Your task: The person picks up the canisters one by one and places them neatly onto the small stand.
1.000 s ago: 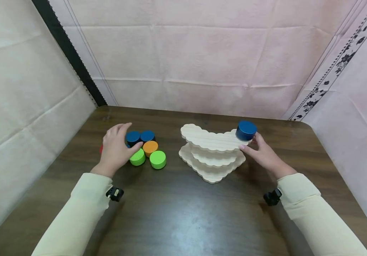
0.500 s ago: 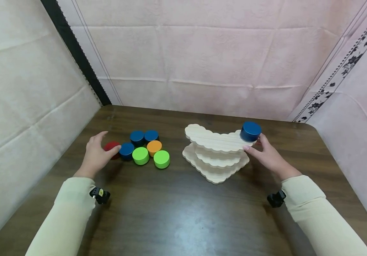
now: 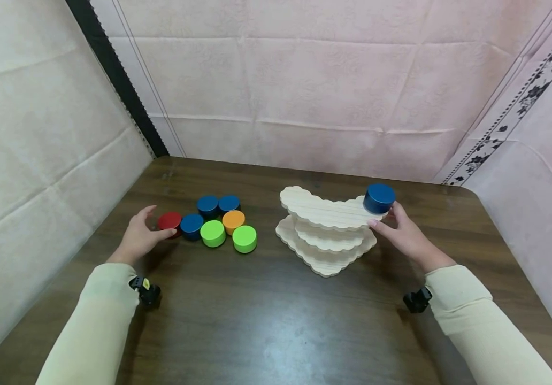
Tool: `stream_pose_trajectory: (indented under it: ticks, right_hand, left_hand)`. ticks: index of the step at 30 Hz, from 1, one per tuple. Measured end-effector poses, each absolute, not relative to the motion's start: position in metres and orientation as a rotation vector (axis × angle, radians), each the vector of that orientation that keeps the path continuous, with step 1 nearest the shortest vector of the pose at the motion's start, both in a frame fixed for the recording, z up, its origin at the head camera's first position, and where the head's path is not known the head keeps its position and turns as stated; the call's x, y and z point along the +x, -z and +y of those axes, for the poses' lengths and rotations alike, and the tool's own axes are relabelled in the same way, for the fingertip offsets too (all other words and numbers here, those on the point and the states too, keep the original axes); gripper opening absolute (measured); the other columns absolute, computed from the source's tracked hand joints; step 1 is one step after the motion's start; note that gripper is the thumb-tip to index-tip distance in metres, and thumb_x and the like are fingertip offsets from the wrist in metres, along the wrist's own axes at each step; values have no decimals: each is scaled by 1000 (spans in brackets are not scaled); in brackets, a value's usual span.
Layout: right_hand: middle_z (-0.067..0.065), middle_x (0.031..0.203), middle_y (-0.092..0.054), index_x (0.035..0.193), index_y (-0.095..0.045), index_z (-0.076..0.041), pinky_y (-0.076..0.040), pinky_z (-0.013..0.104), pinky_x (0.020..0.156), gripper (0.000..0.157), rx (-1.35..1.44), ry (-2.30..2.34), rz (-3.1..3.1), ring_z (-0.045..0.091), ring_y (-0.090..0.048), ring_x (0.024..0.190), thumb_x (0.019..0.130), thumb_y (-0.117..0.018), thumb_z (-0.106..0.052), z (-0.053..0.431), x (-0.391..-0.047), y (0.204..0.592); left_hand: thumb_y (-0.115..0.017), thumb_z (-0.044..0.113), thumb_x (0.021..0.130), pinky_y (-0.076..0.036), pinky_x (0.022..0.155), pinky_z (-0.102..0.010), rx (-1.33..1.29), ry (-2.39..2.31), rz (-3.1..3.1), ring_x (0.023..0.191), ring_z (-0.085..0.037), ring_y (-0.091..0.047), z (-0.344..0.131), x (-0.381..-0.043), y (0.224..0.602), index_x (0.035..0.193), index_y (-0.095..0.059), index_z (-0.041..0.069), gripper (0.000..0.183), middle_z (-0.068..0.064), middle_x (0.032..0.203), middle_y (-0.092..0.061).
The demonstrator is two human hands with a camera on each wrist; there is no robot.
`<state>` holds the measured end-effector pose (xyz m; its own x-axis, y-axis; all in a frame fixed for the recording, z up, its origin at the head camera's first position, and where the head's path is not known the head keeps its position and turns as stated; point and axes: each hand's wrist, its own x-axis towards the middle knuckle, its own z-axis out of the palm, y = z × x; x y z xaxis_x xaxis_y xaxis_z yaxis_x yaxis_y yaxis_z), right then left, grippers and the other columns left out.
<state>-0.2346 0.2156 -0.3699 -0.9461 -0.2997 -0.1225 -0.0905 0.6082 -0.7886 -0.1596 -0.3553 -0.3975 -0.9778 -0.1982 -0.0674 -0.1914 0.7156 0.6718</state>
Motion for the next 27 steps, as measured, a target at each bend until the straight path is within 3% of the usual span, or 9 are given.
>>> stream_pose_trajectory:
  ticks: [6,27]
  right_hand:
    - [28,155,-16,155,3,-11,-28,72,99,90,-331,1252,2605,49,-25,136,95,-55,-47,217,-235,370]
    - [29,153,-18,154,0,-8,-29,71,100,89,-342,1248,2612,49,-27,135,96,-55,-45,215,-235,370]
  left_hand:
    - [-70,28,88,-32,103,-63,357,1161,-2973,130,-52,-30,-363,-165,405,149,-18,-6,87,-37,144,-30]
    - [-70,24,87,-35,103,-60,404,1174,-2989,126,-48,-34,-362,-178,410,146,-24,-8,82,-34,142,-34]
